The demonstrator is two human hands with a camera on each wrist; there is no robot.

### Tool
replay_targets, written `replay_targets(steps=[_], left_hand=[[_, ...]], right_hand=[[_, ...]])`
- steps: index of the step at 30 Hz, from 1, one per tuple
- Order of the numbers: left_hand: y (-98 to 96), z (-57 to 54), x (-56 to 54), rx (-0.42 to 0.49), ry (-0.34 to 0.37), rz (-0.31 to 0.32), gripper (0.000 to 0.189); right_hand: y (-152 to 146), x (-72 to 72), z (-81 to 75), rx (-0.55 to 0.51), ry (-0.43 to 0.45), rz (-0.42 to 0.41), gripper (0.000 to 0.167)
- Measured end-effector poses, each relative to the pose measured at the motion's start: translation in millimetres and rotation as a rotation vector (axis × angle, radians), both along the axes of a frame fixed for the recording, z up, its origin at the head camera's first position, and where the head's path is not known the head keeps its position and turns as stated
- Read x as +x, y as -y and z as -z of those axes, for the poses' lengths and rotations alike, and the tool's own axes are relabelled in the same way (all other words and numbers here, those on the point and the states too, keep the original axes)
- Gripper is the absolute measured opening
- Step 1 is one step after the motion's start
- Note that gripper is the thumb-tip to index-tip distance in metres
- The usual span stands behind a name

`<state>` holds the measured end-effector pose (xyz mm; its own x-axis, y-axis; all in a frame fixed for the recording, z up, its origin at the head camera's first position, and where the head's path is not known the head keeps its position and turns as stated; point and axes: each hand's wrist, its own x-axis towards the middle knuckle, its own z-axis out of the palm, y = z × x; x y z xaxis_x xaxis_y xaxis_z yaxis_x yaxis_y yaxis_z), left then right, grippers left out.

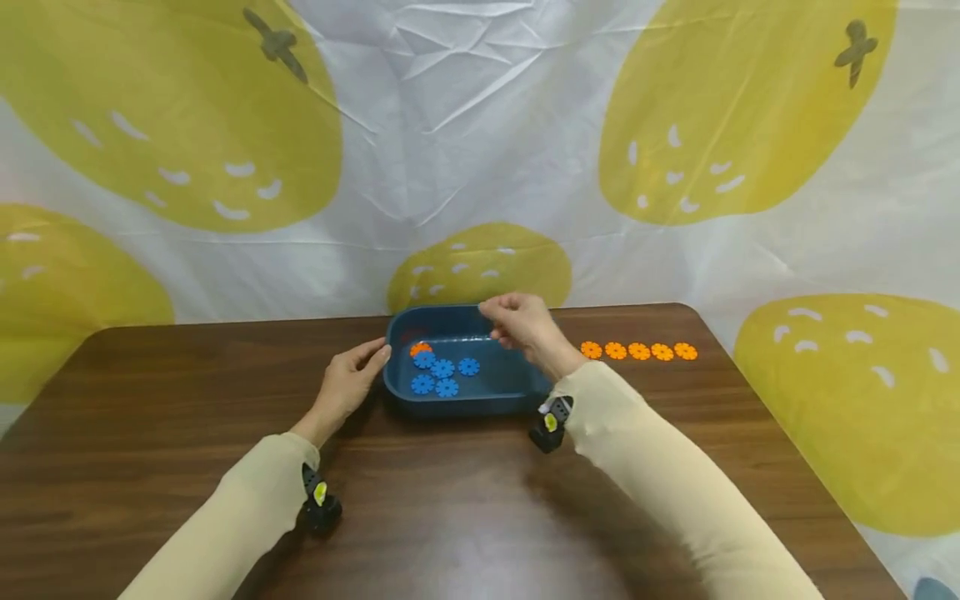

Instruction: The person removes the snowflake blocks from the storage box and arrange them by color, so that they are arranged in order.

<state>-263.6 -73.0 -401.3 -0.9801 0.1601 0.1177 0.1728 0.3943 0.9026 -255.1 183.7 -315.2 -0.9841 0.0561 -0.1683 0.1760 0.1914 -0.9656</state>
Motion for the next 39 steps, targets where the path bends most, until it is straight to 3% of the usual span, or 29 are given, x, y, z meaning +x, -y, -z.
replay_targets(steps=[5, 11, 16, 20, 28, 34, 39], left_hand=[[-0.3, 0.8, -0.3, -0.003, -0.005, -0.009, 0.044], [-1.0, 0.3, 0.7, -0.003, -0.01, -0.028, 0.043], [-2.3, 0.4, 0.8, 0.007, -0.006, -0.027, 0.042], [-1.8, 1.3, 0.6, 0.004, -0.01, -0.036, 0.042], [-2.8, 0.4, 2.2, -0.016, -0.024, -0.039, 0.041], [-3.1, 1.0, 1.9, -0.018, -0.034, -0.042, 0.04], [-1.0, 1.1, 2.2, -0.023, -0.031, -0.042, 0.041]], right_hand=[[40.2, -10.3, 14.0, -0.006, 0.106, -0.017, 0.033], [67.3, -20.8, 30.5, -0.026, 0.187, 0.008, 0.031], [79.3, -29.2, 38.7, 0.043, 0.181, 0.056, 0.024], [86.4, -36.2, 44.1, 0.095, 0.195, 0.094, 0.009], [91.4, -39.9, 54.0, 0.256, 0.194, 0.124, 0.027], [93.5, -34.7, 53.0, 0.441, 0.108, 0.109, 0.022], [97.9, -34.7, 53.9, 0.48, 0.115, 0.096, 0.02]])
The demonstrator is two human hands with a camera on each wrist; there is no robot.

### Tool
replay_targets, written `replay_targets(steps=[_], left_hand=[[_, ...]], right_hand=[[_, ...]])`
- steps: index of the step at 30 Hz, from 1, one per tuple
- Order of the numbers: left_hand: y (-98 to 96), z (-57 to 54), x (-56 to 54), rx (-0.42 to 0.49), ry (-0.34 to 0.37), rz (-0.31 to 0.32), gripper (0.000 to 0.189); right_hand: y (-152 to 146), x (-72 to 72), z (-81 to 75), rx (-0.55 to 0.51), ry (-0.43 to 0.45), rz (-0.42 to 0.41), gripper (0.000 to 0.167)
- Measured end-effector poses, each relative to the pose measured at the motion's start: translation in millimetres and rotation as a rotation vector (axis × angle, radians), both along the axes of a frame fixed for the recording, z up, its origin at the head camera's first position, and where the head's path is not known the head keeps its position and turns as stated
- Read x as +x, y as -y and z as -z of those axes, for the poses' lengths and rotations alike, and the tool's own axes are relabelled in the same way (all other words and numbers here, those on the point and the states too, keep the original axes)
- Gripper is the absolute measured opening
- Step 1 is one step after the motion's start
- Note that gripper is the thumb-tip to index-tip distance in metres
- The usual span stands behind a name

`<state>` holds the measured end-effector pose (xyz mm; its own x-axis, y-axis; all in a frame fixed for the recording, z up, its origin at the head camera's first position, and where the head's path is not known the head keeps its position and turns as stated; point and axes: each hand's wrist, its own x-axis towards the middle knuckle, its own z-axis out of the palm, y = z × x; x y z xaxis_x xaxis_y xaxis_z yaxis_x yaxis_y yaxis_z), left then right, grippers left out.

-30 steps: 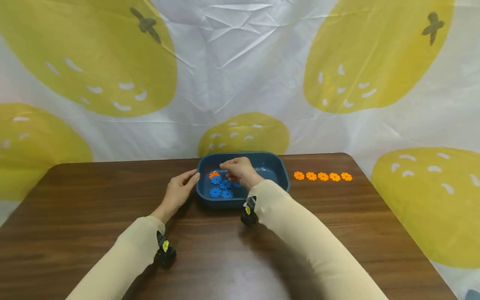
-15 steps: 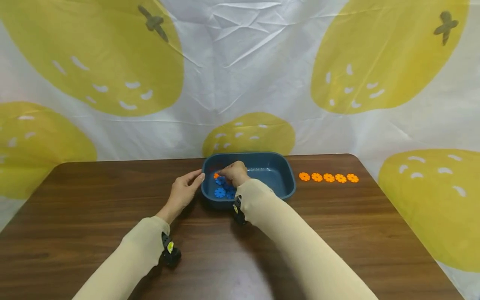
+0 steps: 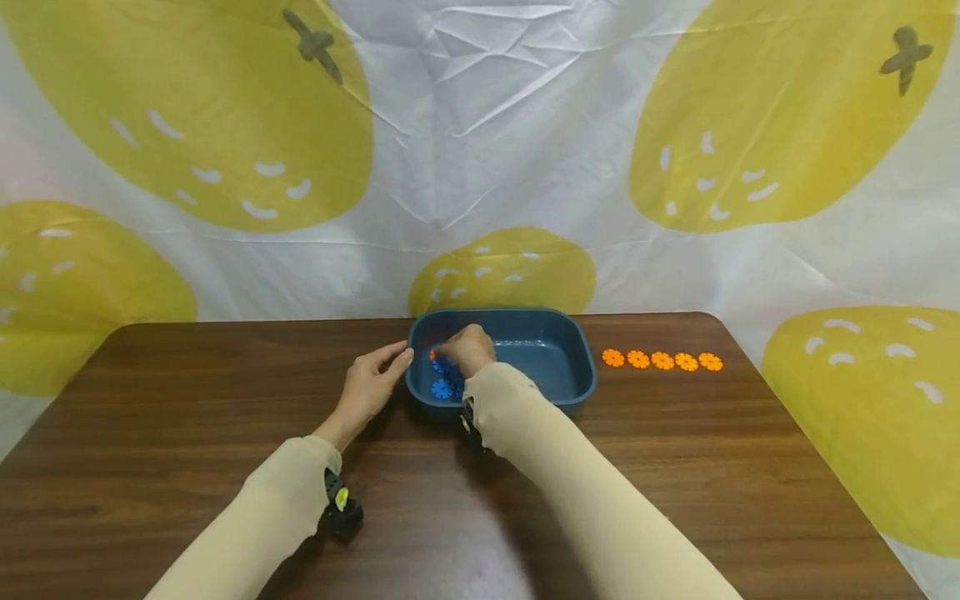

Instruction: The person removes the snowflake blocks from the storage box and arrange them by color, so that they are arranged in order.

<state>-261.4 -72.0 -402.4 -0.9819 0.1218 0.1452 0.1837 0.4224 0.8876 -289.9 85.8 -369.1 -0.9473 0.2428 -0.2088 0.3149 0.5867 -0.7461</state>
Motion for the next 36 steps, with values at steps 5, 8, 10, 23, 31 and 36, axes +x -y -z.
replay_targets(steps=[5, 8, 10, 23, 31, 36], left_hand=[[0.5, 0.2, 1.8, -0.016, 0.009, 0.0, 0.041], [0.2, 0.2, 2.7, -0.018, 0.012, 0.001, 0.041], [-0.2, -0.2, 3.3, -0.013, 0.013, -0.002, 0.041], [-0.8, -2.6, 2.0, -0.008, -0.001, -0.005, 0.039], [-0.5, -1.8, 0.9, -0.002, -0.004, -0.003, 0.039], [-0.3, -1.2, 0.4, 0.002, -0.006, -0.005, 0.04]], right_hand=[[2.4, 1.3, 2.2, 0.049, 0.028, -0.001, 0.022], [2.7, 2.3, 3.0, 0.075, 0.023, -0.014, 0.022], [2.7, 2.6, 2.9, 0.09, 0.02, -0.025, 0.022], [1.5, 0.8, 1.3, 0.134, 0.055, -0.07, 0.014], [0.1, 2.3, -0.5, 0.124, 0.068, -0.104, 0.016], [-2.0, -3.2, 2.5, 0.072, 0.091, -0.107, 0.016]])
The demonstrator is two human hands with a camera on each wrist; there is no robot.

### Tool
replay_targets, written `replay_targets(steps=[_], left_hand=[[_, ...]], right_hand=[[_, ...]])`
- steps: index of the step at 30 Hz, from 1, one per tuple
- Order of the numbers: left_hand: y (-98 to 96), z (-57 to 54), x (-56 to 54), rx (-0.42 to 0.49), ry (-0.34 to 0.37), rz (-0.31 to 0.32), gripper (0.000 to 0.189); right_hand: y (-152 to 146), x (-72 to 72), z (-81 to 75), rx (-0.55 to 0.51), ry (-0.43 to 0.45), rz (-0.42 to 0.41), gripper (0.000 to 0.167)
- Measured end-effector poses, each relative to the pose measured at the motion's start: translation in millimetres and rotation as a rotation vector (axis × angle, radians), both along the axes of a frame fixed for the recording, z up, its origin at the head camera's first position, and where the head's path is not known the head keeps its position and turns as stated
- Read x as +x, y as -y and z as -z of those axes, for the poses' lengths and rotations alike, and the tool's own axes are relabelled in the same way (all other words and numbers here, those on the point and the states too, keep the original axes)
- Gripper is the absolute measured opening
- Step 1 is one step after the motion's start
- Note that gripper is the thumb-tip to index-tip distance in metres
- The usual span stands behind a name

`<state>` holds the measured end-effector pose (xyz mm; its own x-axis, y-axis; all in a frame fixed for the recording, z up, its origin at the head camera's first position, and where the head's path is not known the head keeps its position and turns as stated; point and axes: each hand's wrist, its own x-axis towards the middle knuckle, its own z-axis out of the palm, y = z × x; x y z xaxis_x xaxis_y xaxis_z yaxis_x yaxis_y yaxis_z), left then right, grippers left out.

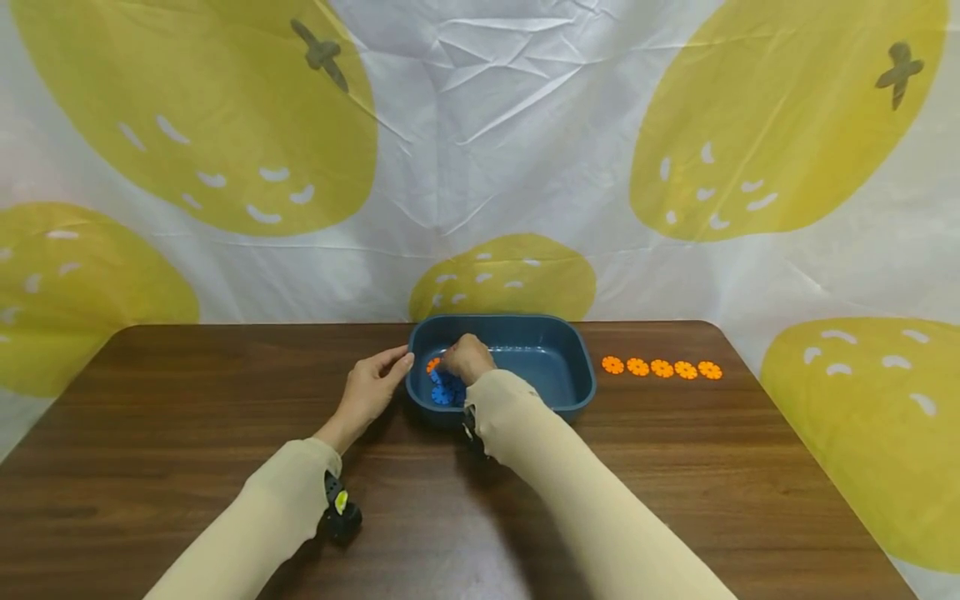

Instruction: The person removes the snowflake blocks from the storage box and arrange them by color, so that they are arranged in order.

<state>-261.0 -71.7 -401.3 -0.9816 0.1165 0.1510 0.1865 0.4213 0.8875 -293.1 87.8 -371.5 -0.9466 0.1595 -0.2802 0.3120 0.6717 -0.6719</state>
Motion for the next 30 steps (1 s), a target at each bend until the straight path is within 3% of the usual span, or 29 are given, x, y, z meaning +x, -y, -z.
replay_targets(steps=[1, 3, 5, 8, 9, 10, 12, 15, 16, 19, 21, 24, 27, 28, 30], left_hand=[[0.0, 0.1, -0.1, 0.0, -0.001, 0.0, 0.04], [-0.1, 0.3, -0.3, -0.001, -0.005, -0.003, 0.039], [-0.1, 0.3, -0.3, -0.004, -0.008, -0.004, 0.039], [-0.1, 0.5, -0.3, -0.004, -0.013, -0.004, 0.039], [0.0, 0.5, -0.2, -0.002, -0.012, -0.003, 0.039], [0.0, 0.6, -0.1, -0.002, -0.012, -0.001, 0.039], [0.0, 0.4, 0.2, 0.002, -0.008, 0.002, 0.039], [0.1, -0.1, 0.8, 0.004, 0.003, 0.008, 0.039], [0.1, -0.2, 0.9, 0.004, 0.005, 0.009, 0.04], [0.0, -0.5, 1.0, 0.005, 0.011, 0.011, 0.04], [0.0, -0.7, 1.2, 0.004, 0.011, 0.011, 0.04], [0.3, -0.7, 1.4, 0.001, 0.009, 0.01, 0.04], [0.6, -0.6, 1.6, 0.002, 0.013, 0.01, 0.04], [0.9, -0.5, 1.7, 0.002, 0.013, 0.012, 0.04], [1.3, -0.5, 2.0, 0.005, 0.018, 0.013, 0.041]], right_hand=[[-1.5, -1.5, 1.6, -0.007, -0.002, -0.003, 0.016], [-8.2, -24.2, 30.3, -0.045, -0.049, -0.027, 0.018], [-11.5, -36.6, 43.5, -0.09, -0.05, -0.036, 0.022], [-9.9, -36.2, 42.0, -0.18, -0.023, -0.022, 0.029], [-5.4, -17.1, 18.7, -0.2, 0.002, -0.005, 0.029], [-2.8, -8.6, 7.0, -0.21, 0.024, 0.011, 0.03], [-1.5, 0.1, -2.3, -0.229, 0.023, 0.02, 0.031], [-6.4, -8.0, 6.6, -0.263, 0.013, 0.001, 0.023], [-9.1, -17.8, 17.0, -0.266, 0.019, 0.003, 0.019], [-10.4, -16.1, 14.8, -0.265, 0.03, 0.011, 0.01], [-7.6, -8.7, 4.9, -0.261, 0.062, 0.039, 0.01], [-7.6, -6.1, 2.5, -0.274, 0.077, 0.049, 0.013], [-11.4, -8.6, 7.2, -0.271, 0.052, 0.032, 0.015], [-14.9, -18.2, 19.7, -0.285, 0.035, 0.015, 0.016], [-17.1, -23.7, 26.0, -0.292, 0.032, 0.009, 0.016]])
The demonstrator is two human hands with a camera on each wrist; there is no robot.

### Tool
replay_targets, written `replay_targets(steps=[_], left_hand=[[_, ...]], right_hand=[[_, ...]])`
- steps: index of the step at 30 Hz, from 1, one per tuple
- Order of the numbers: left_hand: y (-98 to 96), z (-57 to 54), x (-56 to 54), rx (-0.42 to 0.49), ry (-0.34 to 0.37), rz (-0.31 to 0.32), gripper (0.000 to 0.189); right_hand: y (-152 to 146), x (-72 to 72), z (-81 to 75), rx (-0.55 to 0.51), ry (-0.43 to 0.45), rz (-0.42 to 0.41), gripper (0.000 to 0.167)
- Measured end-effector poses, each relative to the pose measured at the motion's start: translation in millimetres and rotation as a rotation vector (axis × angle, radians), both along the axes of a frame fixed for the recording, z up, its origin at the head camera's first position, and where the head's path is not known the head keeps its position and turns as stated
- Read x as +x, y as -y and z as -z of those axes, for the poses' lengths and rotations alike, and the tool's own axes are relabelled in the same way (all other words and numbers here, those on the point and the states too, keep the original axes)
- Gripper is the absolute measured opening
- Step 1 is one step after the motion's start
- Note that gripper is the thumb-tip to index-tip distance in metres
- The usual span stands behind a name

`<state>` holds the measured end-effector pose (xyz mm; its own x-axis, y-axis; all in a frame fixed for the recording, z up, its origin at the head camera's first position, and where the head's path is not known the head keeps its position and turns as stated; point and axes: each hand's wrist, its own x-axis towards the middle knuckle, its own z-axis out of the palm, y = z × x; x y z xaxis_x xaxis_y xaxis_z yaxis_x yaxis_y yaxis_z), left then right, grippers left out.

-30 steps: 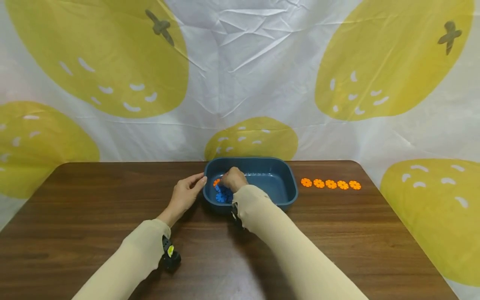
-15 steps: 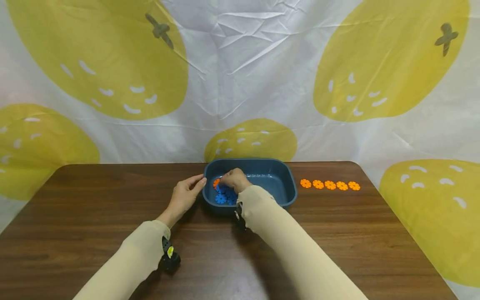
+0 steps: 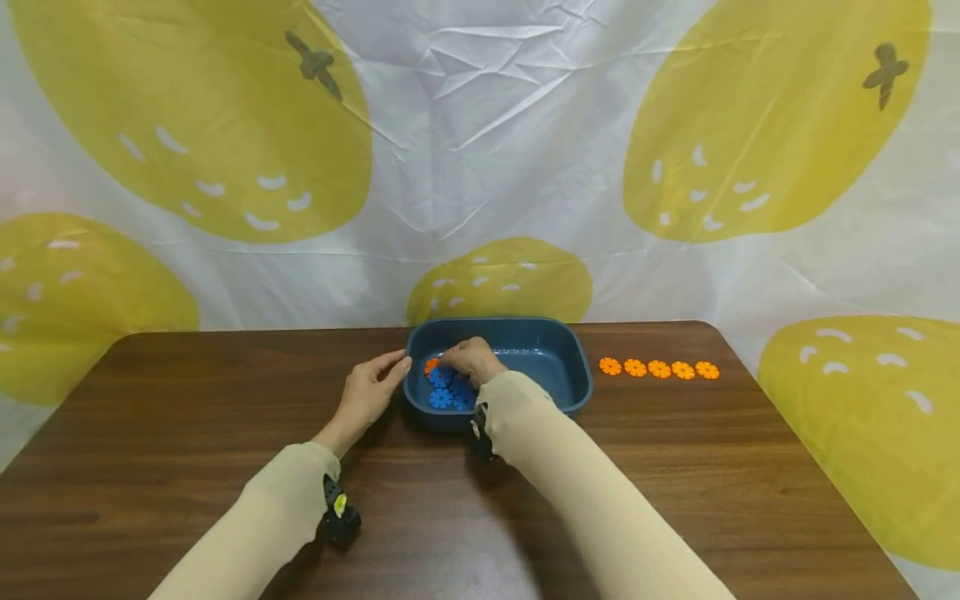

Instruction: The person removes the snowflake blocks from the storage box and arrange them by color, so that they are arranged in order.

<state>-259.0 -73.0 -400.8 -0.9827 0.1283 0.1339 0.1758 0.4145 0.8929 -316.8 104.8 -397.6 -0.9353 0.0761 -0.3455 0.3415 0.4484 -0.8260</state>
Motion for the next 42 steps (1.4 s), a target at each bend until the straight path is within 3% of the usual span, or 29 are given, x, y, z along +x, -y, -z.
replay_targets(steps=[4, 6, 11, 25, 42], left_hand=[[0.7, -0.4, 0.3, -0.003, 0.01, 0.011, 0.043], [0.9, -0.1, 0.4, -0.003, 0.016, 0.014, 0.043], [0.4, 1.3, -1.2, 0.002, 0.015, 0.009, 0.042], [5.2, 0.1, -5.7, -0.018, -0.031, -0.001, 0.041], [9.0, -2.8, -10.0, -0.014, -0.015, 0.012, 0.041]], right_hand=[[0.3, -0.6, -1.3, -0.036, 0.03, 0.031, 0.014], [3.8, 14.4, -17.8, -0.033, 0.047, 0.061, 0.011], [2.4, 27.0, -26.5, -0.097, 0.029, 0.066, 0.012], [-2.9, 26.2, -30.4, -0.217, -0.015, 0.057, 0.019], [-48.2, 36.2, -64.8, -0.293, -0.14, 0.084, 0.031]])
